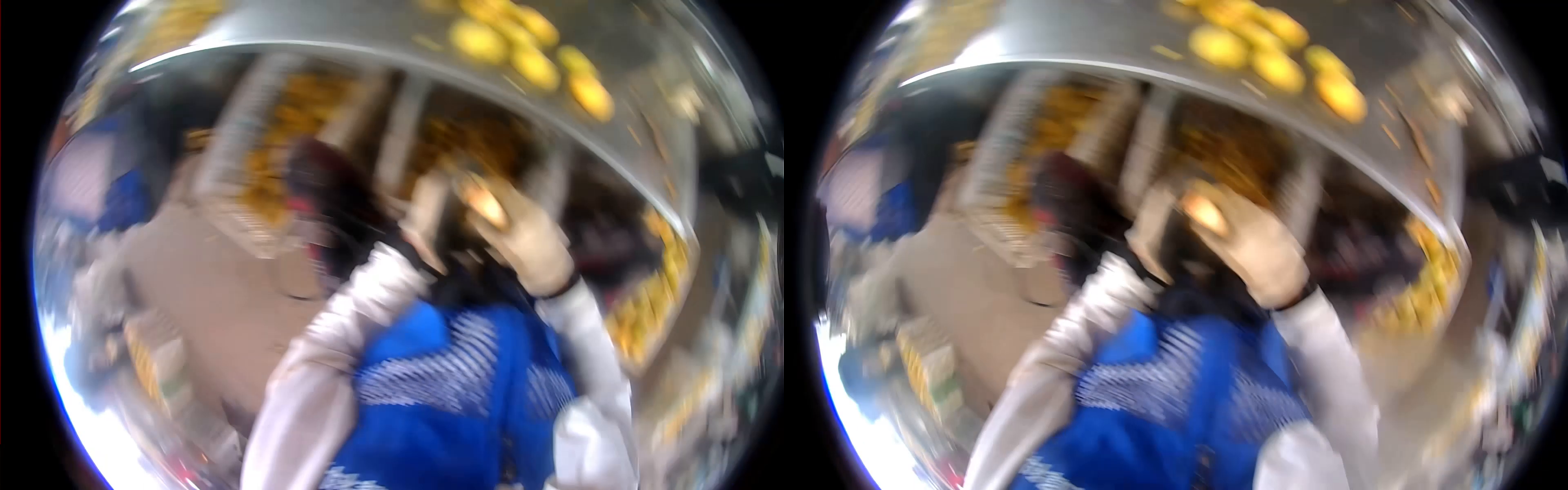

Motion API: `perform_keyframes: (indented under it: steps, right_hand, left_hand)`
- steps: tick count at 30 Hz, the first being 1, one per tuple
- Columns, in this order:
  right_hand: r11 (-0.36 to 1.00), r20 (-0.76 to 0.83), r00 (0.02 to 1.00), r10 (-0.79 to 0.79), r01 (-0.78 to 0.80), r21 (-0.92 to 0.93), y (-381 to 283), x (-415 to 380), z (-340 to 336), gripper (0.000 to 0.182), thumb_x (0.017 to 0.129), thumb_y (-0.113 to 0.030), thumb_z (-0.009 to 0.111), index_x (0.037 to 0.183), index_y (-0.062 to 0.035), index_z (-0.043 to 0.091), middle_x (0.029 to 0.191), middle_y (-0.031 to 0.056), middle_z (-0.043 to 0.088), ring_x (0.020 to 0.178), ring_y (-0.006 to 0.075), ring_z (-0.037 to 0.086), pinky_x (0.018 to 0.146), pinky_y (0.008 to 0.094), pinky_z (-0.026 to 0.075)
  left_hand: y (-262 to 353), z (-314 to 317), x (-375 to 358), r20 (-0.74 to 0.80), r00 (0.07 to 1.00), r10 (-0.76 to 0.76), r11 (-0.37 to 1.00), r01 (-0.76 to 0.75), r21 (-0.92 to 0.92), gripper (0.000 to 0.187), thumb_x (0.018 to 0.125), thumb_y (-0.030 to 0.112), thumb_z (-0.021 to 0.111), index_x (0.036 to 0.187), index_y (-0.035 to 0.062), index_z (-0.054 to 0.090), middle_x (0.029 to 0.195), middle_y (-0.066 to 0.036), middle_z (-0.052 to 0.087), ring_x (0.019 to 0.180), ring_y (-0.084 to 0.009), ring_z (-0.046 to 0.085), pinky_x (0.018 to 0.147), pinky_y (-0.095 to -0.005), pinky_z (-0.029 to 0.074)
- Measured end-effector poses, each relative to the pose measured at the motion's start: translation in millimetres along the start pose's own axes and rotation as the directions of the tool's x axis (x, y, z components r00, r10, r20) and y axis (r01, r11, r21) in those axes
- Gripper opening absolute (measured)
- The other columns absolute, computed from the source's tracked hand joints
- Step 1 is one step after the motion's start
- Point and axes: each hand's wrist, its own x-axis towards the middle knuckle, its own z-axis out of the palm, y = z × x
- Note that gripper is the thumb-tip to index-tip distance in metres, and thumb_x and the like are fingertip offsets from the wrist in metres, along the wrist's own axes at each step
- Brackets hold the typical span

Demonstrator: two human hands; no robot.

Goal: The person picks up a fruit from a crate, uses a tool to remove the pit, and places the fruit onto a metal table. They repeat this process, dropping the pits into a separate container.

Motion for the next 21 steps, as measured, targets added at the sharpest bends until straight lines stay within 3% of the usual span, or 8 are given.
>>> perform_keyframes:
  steps: [2,4,5,6,8,12,13,21]
  right_hand:
    - [0.996,0.046,0.998,-0.045,0.041,0.080,-9,17,-2,0.037,0.087,-0.017,0.068,0.121,-0.0049,0.064,0.121,0.0152,0.063,0.105,0.0337,0.064,0.085,0.0430,0.054]
    - [0.903,0.045,0.910,0.413,-0.416,0.105,-7,0,36,0.050,0.078,-0.015,0.077,0.125,-0.0058,0.062,0.112,0.0148,0.068,0.098,0.0305,0.068,0.084,0.0378,0.054]
    - [0.787,0.349,0.852,0.391,-0.506,0.353,-28,33,3,0.048,0.075,-0.016,0.080,0.119,-0.0082,0.062,0.101,0.0123,0.069,0.087,0.0283,0.070,0.076,0.0376,0.056]
    - [0.884,0.150,0.961,0.231,-0.272,0.380,-16,26,25,0.050,0.073,-0.019,0.083,0.117,-0.0065,0.061,0.096,0.0096,0.069,0.079,0.0274,0.070,0.070,0.0372,0.056]
    - [0.935,0.095,0.990,0.105,-0.130,0.330,32,3,65,0.052,0.076,-0.022,0.081,0.120,-0.0044,0.060,0.101,0.0119,0.069,0.087,0.0278,0.069,0.077,0.0369,0.054]
    - [0.949,0.178,0.983,-0.053,-0.006,0.316,-3,45,36,0.055,0.086,-0.031,0.074,0.130,-0.0023,0.058,0.117,0.0174,0.068,0.106,0.0288,0.068,0.090,0.0349,0.052]
    - [0.881,0.370,0.884,0.284,-0.393,0.263,11,42,53,0.053,0.087,-0.034,0.072,0.129,-0.0049,0.061,0.118,0.0184,0.068,0.107,0.0283,0.068,0.089,0.0353,0.052]
    - [0.847,0.303,0.950,0.080,-0.225,0.482,28,49,70,0.032,0.092,-0.028,0.067,0.115,-0.0051,0.062,0.104,0.0121,0.068,0.093,0.0209,0.066,0.081,0.0340,0.052]
  left_hand:
    - [-18,13,-34,-0.246,0.963,0.107,0.991,-0.084,0.103,0.094,0.070,0.036,0.081,0.146,-0.0011,0.041,0.144,-0.021,0.049,0.134,-0.0277,0.048,0.110,-0.0378,0.039]
    - [-89,56,-21,-0.062,0.880,-0.471,0.305,0.096,-0.948,0.106,0.069,0.046,0.084,0.150,-0.0029,0.035,0.152,-0.015,0.040,0.143,-0.0239,0.035,0.115,-0.0367,0.032]
    - [-33,20,-23,-0.013,0.887,-0.462,0.445,0.219,-0.868,0.096,0.072,0.035,0.081,0.148,-0.0035,0.037,0.151,-0.019,0.041,0.143,-0.0288,0.036,0.117,-0.0376,0.031]
    - [-36,16,-29,0.014,0.865,-0.501,0.334,0.208,-0.919,0.088,0.071,0.022,0.075,0.146,-0.0040,0.039,0.149,-0.022,0.044,0.142,-0.0330,0.038,0.117,-0.0381,0.031]
    - [-116,20,-32,-0.260,0.956,0.138,0.987,-0.112,0.113,0.097,0.058,0.018,0.079,0.144,-0.0052,0.041,0.143,-0.025,0.049,0.137,-0.0360,0.044,0.114,-0.0381,0.035]
    - [-4,-30,-35,-0.032,0.958,-0.283,0.876,0.245,-0.414,0.132,0.029,0.034,0.095,0.143,-0.0069,0.041,0.137,-0.022,0.054,0.132,-0.0327,0.049,0.111,-0.0363,0.039]
    - [-66,-10,-38,-0.169,0.986,0.006,0.996,0.010,0.092,0.133,0.028,0.036,0.096,0.142,-0.0062,0.042,0.134,-0.021,0.056,0.128,-0.0325,0.052,0.109,-0.0363,0.040]
    - [-14,20,-43,-0.617,0.734,-0.284,0.959,0.223,-0.176,0.093,0.052,0.028,0.093,0.131,-0.0031,0.055,0.119,-0.017,0.063,0.111,-0.0256,0.061,0.097,-0.0353,0.048]
